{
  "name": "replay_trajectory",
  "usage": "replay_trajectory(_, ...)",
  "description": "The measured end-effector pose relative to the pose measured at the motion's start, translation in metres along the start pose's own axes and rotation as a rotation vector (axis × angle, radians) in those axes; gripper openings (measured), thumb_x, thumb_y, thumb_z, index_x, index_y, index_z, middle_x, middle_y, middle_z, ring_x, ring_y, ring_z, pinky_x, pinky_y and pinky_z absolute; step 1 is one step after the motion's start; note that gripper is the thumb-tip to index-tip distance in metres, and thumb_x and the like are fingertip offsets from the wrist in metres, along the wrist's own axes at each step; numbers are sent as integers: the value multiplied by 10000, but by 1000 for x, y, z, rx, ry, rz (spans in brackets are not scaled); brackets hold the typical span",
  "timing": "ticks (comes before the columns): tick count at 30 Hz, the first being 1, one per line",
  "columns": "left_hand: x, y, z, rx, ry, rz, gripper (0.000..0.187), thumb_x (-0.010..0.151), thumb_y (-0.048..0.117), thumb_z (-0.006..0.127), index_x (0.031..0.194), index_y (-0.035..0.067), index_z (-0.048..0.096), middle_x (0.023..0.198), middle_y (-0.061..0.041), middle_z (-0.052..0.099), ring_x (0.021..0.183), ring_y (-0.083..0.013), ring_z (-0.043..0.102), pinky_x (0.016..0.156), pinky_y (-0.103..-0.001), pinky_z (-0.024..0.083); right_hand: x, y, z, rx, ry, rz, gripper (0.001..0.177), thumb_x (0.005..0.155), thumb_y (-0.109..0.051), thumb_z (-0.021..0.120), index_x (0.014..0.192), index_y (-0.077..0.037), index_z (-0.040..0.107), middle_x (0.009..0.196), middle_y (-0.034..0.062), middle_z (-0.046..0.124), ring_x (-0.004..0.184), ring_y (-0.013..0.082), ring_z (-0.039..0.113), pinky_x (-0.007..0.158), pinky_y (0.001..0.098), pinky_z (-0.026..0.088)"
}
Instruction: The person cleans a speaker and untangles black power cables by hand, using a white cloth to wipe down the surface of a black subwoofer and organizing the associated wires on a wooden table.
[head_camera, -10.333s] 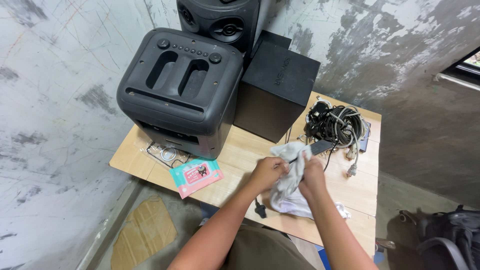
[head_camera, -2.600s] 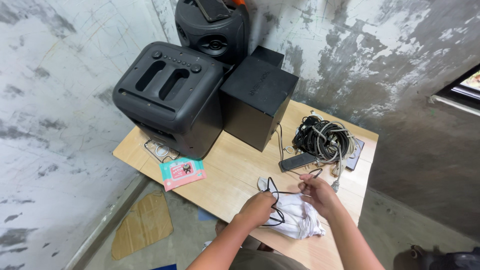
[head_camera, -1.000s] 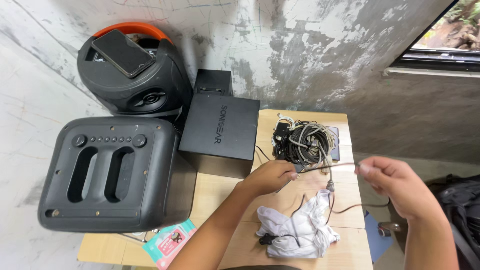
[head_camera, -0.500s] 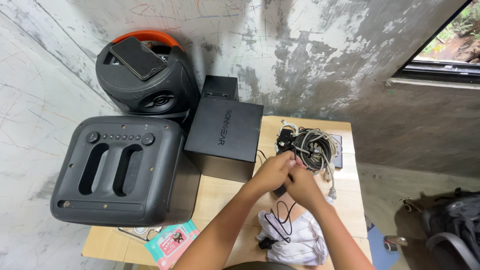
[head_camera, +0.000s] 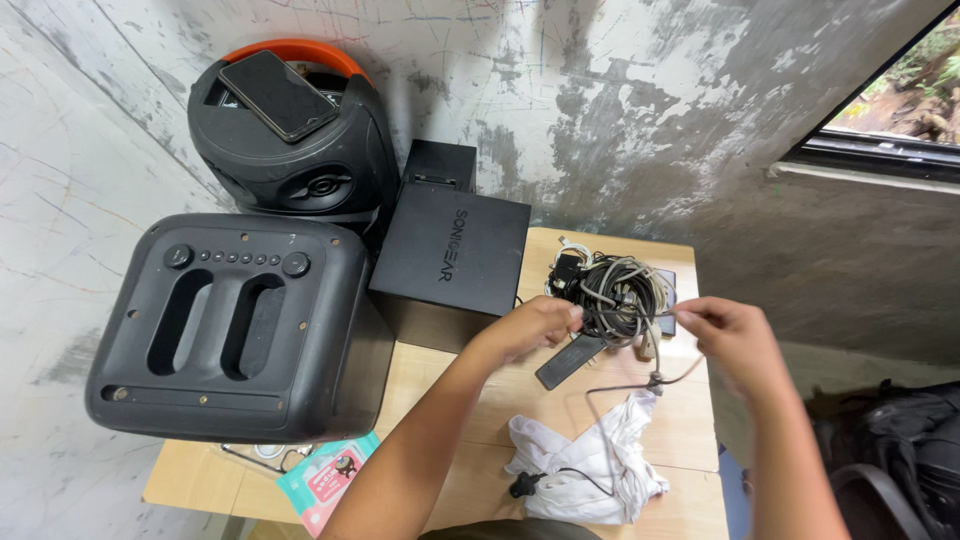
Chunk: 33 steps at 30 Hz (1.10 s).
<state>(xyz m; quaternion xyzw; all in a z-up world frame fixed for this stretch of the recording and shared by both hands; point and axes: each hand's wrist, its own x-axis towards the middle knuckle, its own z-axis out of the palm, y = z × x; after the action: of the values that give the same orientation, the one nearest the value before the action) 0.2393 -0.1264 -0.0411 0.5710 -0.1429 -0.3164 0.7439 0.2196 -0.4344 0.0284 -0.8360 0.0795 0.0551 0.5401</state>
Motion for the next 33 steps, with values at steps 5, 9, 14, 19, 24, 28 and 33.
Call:
replay_trajectory(5, 4, 0, 3, -257, 92, 30, 316, 1064, 348, 452, 895, 98, 545, 762, -70, 736, 734, -180, 701, 687, -264, 473, 4, 41, 100, -252, 294, -154, 202, 908, -201, 747, 1003, -27, 785, 752, 147, 739, 601, 184, 629, 587, 341, 497)
replay_trajectory(9, 0, 3, 7, -249, 84, 50, 310, 1087, 335, 444, 950, 73, 537, 1139, -166, 754, 943, -184, 737, 710, -253, 442, -9, 49, 154, -330, 164, -236, 166, 851, -65, 656, 951, -14, 778, 766, 227, 709, 673, 339, 696, 627, 420, 536)
replay_trajectory(14, 15, -22, 13, -14, 266, 59, 318, 1081, 275, 481, 980, -16, 559, 1461, -64, 598, 908, -132, 623, 699, -378, 490, -25, 33, 178, -382, -124, -140, 126, 876, -77, 686, 913, 41, 708, 723, 226, 692, 623, 366, 675, 635, 441, 526)
replay_trajectory(19, 10, -24, 13, 504, 326, 117, 270, 1065, 250, 515, 1033, -3, 606, 1039, -192, 730, 856, -149, 640, 754, -306, 527, -35, -9, 136, -81, -262, 38, 193, 805, -38, 779, 994, -27, 741, 708, 153, 692, 554, 188, 547, 508, 345, 421)
replay_trajectory(24, -1, -4, 27, 441, 158, -61, 291, 1061, 283, 487, 959, 24, 571, 767, -95, 690, 609, -184, 565, 582, -332, 465, -18, -38, 73, 202, -244, 252, 168, 821, 9, 704, 978, -30, 664, 747, 94, 755, 534, 106, 495, 460, 265, 399)
replay_trajectory(28, 3, -10, 25, 445, 127, 89, 346, 1041, 329, 554, 874, 46, 663, 685, -15, 620, 607, -114, 550, 576, -298, 455, -1, -23, 45, 501, -176, 221, 109, 893, 27, 645, 982, -30, 622, 798, 83, 692, 677, 128, 635, 618, 246, 543)
replay_trajectory(33, 14, -46, 2, -83, 13, -13, 385, 1138, 335, 583, 877, 52, 606, 684, 35, 477, 594, -91, 416, 560, -285, 359, 11, 9, 37, 675, -240, 235, 231, 881, 21, 636, 1075, -101, 668, 810, 59, 697, 598, 89, 520, 505, 232, 412)
